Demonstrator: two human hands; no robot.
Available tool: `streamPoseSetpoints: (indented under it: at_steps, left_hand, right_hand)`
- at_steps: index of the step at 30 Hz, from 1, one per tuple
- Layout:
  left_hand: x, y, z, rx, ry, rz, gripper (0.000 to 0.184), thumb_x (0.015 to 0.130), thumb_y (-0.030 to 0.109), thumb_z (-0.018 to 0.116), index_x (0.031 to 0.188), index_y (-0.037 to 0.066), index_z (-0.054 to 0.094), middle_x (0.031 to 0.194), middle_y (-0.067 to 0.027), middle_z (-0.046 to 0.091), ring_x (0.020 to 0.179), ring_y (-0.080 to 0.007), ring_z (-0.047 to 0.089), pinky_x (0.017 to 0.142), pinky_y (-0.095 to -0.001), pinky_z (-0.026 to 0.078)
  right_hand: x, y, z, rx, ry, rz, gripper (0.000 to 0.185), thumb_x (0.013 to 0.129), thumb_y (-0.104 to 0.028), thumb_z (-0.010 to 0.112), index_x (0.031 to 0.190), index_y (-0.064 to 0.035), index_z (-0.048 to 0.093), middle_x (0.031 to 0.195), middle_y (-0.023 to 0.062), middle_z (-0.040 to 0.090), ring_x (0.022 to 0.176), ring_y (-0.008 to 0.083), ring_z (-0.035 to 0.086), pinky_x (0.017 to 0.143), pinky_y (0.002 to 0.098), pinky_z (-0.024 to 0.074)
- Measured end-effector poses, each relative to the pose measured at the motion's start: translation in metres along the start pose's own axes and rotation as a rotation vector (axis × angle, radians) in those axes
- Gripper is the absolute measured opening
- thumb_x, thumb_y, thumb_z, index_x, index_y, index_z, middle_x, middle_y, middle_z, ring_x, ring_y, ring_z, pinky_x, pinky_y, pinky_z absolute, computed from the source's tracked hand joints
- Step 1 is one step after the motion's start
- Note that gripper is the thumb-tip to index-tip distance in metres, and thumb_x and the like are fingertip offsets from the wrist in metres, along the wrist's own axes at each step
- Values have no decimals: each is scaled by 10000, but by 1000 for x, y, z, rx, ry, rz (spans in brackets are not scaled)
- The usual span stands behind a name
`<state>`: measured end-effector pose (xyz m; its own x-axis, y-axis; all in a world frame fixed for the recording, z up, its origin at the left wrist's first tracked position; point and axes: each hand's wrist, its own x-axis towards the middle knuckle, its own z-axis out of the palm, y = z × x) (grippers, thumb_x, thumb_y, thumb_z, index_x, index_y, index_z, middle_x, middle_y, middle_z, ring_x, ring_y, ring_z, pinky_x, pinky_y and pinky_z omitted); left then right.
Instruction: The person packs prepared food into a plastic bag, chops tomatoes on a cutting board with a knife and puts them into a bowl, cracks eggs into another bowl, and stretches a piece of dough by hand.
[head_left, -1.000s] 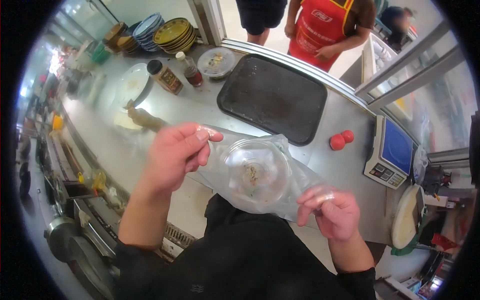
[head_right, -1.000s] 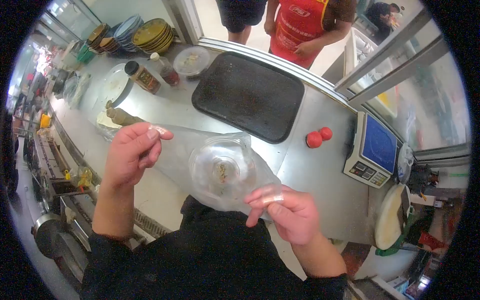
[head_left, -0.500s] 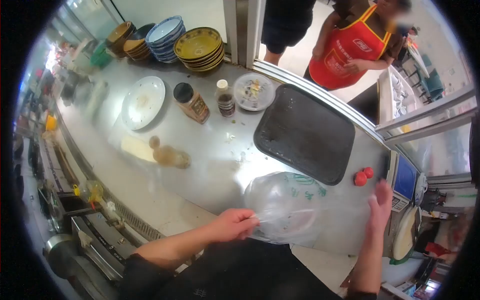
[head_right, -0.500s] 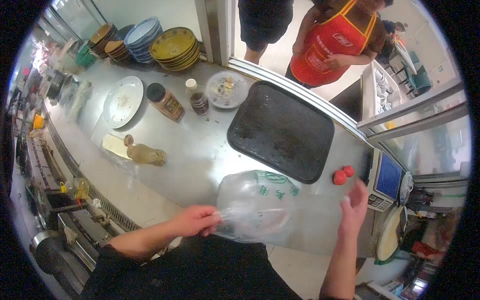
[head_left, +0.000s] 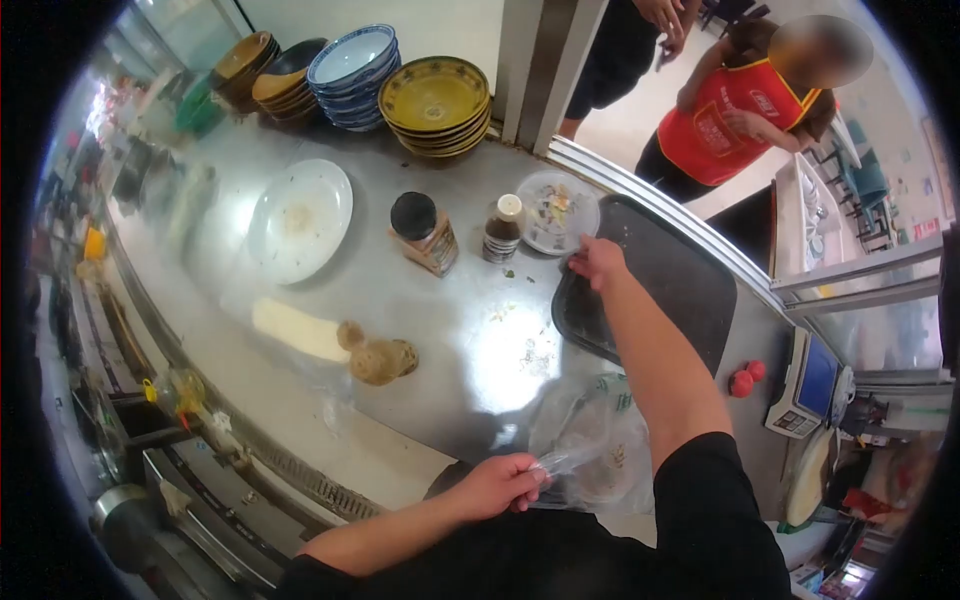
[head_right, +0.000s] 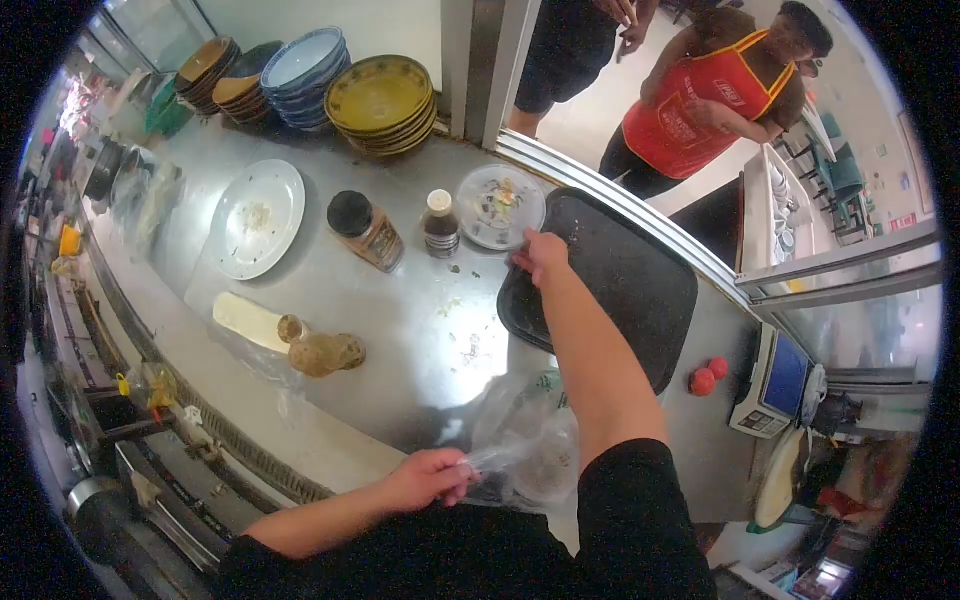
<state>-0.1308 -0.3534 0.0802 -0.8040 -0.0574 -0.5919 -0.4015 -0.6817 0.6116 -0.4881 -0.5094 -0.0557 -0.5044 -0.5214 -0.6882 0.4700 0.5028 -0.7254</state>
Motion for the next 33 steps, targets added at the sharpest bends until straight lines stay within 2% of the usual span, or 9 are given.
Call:
streamPoseSetpoints:
  at_steps: [4,10,15,20,23,26,28,29,33]
  left_hand:
    - [-5,-1,-6,11,17,4,250,995,248,484,1006,33,611,730,-9,565,620,-84,541,574,-231,461]
    - [-5,6,3,-91,58,-19,242,986,223,486,1049,24,610,726,-7,564,599,-83,534,540,-234,453]
    - [3,26,11,-340,107,31,284,986,221,477,1162,30,594,707,-19,547,551,-107,495,503,-250,430]
    - [1,38,27,-401,193,122,379,983,293,466,1256,33,504,715,-30,536,512,-127,460,449,-248,395]
    - [-4,34,21,-410,237,179,361,985,281,453,1275,72,512,719,-19,545,510,-109,464,464,-245,404]
    - [-5,41,27,-426,334,263,361,984,286,446,1282,96,520,706,-5,541,494,-89,447,454,-232,386]
    - [-16,44,20,-273,302,281,365,984,292,441,1285,100,519,689,-1,526,486,-87,428,449,-221,363]
    - [-18,45,24,-256,382,280,373,979,286,454,1306,115,508,675,-4,511,480,-86,409,444,-223,346]
    - [-17,38,57,-260,362,297,386,976,256,471,1342,131,486,687,-13,518,498,-86,437,455,-221,371]
  right_hand:
    - [-6,3,-8,193,10,-207,139,861,-141,594,900,-17,544,885,104,552,801,231,584,742,393,546]
    - [-66,-12,-59,114,-26,-317,82,841,-115,602,822,-60,546,786,25,517,729,156,534,671,319,498]
    - [-195,-61,-113,36,-46,-399,131,859,-105,587,741,-81,537,728,-9,486,679,108,490,653,292,464]
    - [-351,-80,-124,72,-113,-326,53,881,-90,569,834,-65,569,813,15,595,705,109,577,632,266,501]
    - [-392,-46,-127,258,-257,-107,38,890,-58,545,895,-40,578,870,53,635,753,143,638,685,297,560]
    - [-387,37,-147,327,-346,61,48,893,-52,539,918,-27,571,914,76,633,814,179,651,770,342,570]
    - [-391,77,-147,456,-312,114,49,899,-50,536,929,-25,566,963,92,622,820,182,633,740,337,551]
    - [-385,101,-157,459,-321,110,49,899,-50,536,929,-25,566,963,92,622,820,182,633,740,337,551]
    - [-341,203,-200,349,-56,14,43,895,-34,540,925,-37,569,981,81,624,842,182,628,730,328,531]
